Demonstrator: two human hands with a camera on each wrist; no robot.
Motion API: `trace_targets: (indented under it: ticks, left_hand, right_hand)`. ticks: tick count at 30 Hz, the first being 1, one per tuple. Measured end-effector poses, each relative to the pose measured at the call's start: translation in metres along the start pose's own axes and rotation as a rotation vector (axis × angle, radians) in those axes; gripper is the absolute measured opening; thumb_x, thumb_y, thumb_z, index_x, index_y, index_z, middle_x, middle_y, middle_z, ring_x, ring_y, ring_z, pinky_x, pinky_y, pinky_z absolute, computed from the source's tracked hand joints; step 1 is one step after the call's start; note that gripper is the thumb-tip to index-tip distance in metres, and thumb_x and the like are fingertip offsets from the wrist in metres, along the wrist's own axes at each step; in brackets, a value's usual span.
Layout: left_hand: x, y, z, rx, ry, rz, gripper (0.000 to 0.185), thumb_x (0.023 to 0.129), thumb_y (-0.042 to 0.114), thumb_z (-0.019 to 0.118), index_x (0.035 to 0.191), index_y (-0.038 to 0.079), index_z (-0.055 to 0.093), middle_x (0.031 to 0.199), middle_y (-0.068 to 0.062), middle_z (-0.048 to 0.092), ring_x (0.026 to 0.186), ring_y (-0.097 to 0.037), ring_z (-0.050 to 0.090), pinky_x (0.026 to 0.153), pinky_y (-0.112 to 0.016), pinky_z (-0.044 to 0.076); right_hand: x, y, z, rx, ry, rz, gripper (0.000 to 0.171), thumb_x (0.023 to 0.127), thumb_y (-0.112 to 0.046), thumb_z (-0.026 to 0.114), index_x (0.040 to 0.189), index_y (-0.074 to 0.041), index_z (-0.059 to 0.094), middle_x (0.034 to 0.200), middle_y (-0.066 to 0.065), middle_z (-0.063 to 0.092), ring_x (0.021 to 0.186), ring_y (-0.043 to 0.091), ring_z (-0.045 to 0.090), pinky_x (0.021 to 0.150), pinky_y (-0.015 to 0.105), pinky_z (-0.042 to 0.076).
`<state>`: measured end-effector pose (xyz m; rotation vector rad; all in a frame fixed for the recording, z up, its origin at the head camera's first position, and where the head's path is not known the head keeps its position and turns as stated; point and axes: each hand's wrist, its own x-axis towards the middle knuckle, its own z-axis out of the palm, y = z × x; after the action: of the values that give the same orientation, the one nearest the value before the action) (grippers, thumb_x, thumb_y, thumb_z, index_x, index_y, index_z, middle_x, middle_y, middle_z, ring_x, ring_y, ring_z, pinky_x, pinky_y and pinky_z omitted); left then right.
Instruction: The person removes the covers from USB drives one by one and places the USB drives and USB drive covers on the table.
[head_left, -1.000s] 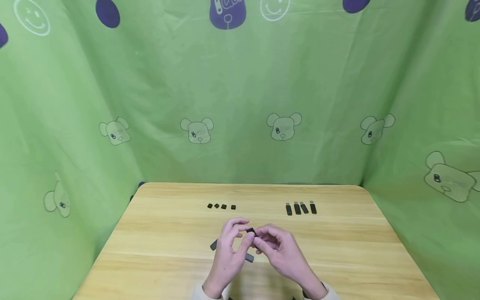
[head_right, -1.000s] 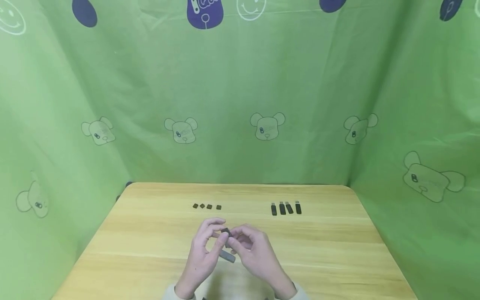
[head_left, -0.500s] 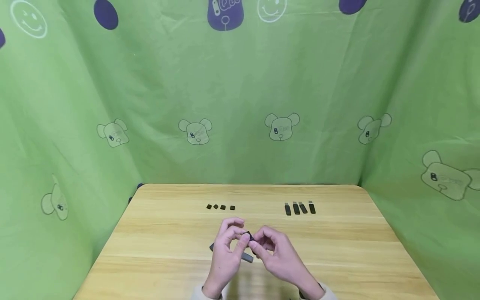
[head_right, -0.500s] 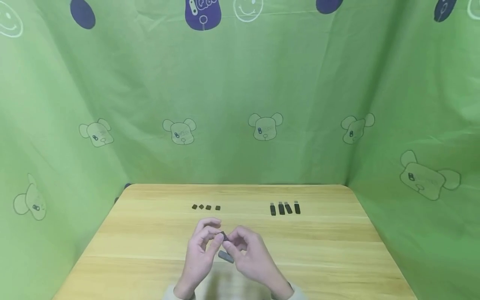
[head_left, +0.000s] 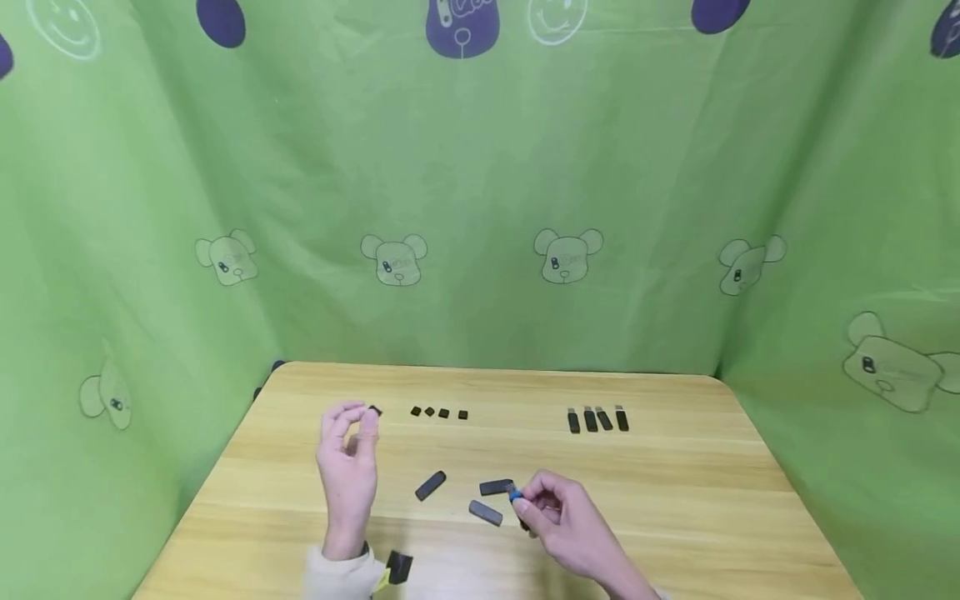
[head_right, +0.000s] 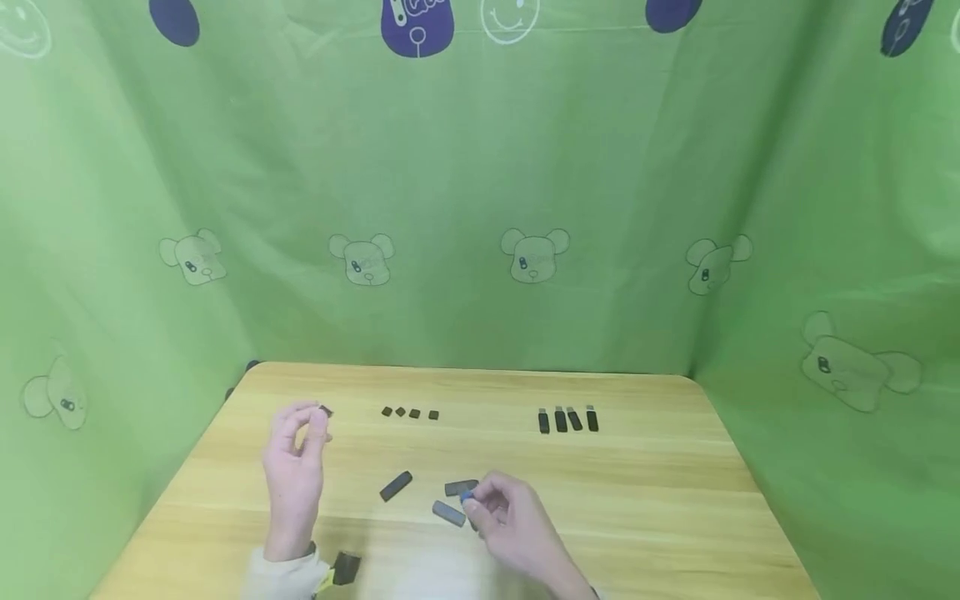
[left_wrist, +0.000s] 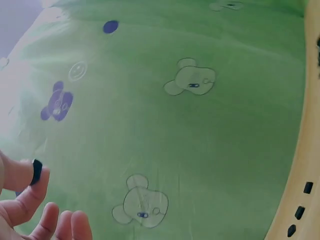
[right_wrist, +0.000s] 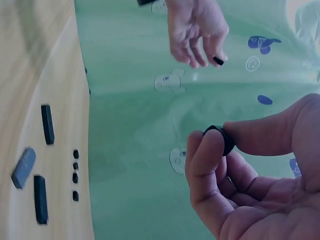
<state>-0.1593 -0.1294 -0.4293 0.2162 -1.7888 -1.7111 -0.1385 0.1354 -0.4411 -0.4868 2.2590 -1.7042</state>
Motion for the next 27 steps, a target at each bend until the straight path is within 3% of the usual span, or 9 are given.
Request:
trace_targets:
  ticks: [5,10,16,21,27]
  left_hand:
    - [-0.010,-0.008,0.008,-0.017,-0.111,-0.025,0.018,0.097,0.011,0.068,0.097,-0.006,0.071,0.122,-0.013,0.055,0.091,-0.006,0.061,0.076,-0.018,0.053]
    - [-0.024,-0.015,0.018,-0.042,-0.137,-0.021,0.010,0.093,0.008,0.071,0.090,-0.002,0.071,0.120,-0.012,0.056,0.099,-0.008,0.061,0.080,-0.020,0.053]
    - [-0.034,-0.019,0.022,-0.038,-0.171,-0.025,0.008,0.091,0.008,0.074,0.087,0.002,0.072,0.120,-0.012,0.057,0.109,-0.014,0.056,0.081,-0.022,0.053]
    - [-0.041,-0.023,0.024,-0.041,-0.191,-0.029,0.008,0.089,0.008,0.076,0.087,0.001,0.072,0.120,-0.012,0.058,0.108,-0.010,0.056,0.080,-0.023,0.054]
    - [-0.044,-0.027,0.024,-0.020,-0.193,-0.021,0.007,0.087,0.010,0.078,0.084,0.006,0.073,0.119,-0.011,0.059,0.108,-0.010,0.055,0.080,-0.023,0.053]
  right_hand:
    - [0.006,0.000,-0.002,-0.036,0.077,-0.016,0.016,0.096,-0.013,0.067,0.096,0.003,0.062,0.085,0.013,0.065,0.067,0.007,0.061,0.061,0.023,0.055]
    - [0.014,-0.003,-0.008,-0.051,0.124,-0.004,0.020,0.096,-0.017,0.069,0.098,0.002,0.064,0.082,0.011,0.068,0.066,0.008,0.064,0.061,0.027,0.058]
    - [0.026,-0.004,-0.028,-0.017,0.246,0.080,0.022,0.093,-0.018,0.072,0.101,0.001,0.064,0.078,0.008,0.072,0.062,0.014,0.068,0.061,0.030,0.060]
    - [0.039,-0.003,-0.052,-0.023,0.335,0.089,0.022,0.095,-0.013,0.070,0.106,0.004,0.064,0.088,0.012,0.074,0.070,0.015,0.072,0.068,0.027,0.062]
    - [0.054,0.001,-0.078,-0.020,0.359,0.058,0.027,0.098,-0.008,0.065,0.117,0.011,0.058,0.103,0.020,0.070,0.078,0.010,0.072,0.078,0.027,0.062]
